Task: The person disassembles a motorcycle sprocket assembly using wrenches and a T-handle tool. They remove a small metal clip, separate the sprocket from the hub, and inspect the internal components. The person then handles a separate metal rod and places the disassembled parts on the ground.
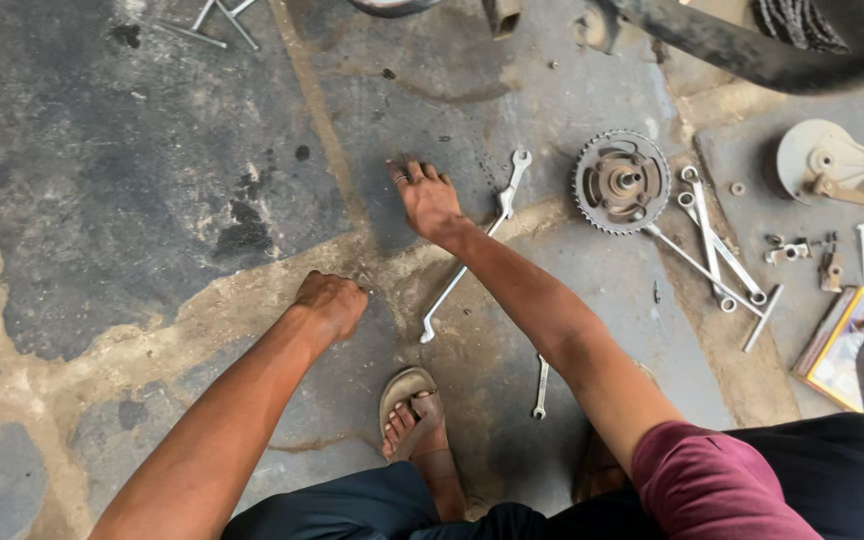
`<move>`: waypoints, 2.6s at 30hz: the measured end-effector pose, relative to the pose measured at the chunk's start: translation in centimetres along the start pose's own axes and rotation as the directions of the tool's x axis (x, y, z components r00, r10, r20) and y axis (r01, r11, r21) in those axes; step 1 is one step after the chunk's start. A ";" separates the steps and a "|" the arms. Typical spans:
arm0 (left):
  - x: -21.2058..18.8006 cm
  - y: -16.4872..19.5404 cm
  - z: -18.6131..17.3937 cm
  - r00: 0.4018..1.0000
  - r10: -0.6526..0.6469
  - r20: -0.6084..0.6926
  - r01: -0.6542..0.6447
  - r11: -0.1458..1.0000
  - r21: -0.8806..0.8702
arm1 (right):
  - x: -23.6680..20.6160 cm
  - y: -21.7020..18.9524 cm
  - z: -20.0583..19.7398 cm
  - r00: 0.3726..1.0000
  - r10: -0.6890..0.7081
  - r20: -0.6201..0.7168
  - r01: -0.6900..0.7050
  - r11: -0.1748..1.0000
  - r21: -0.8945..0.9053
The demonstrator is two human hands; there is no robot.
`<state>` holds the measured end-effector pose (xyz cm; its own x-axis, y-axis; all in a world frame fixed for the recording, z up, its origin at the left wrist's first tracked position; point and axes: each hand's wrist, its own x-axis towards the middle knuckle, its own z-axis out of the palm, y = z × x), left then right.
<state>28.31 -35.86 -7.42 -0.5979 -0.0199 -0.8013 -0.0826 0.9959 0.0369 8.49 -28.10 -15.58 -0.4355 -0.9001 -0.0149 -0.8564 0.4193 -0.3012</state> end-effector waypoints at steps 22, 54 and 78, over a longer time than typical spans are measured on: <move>-0.9 6.6 -5.5 0.986 0.030 -0.167 0.001 0.984 0.180 | -17.5 4.8 -8.7 0.680 -0.536 0.500 0.688 0.701 -0.185; 18.0 20.7 -7.1 0.945 0.168 0.279 -0.290 0.824 0.486 | -50.9 27.4 1.9 0.349 0.936 -0.055 -0.621 0.275 0.734; 14.8 26.8 -11.2 0.936 0.066 0.345 -0.242 0.833 0.498 | -54.2 33.0 -7.7 0.443 0.896 -0.014 0.656 -0.314 0.686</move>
<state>8.37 -10.42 -11.59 -0.2898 0.0772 -0.9540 0.4732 0.8779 -0.0727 1.73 35.46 -17.40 -0.9644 -0.0214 -0.2637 0.1736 -0.8035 -0.5695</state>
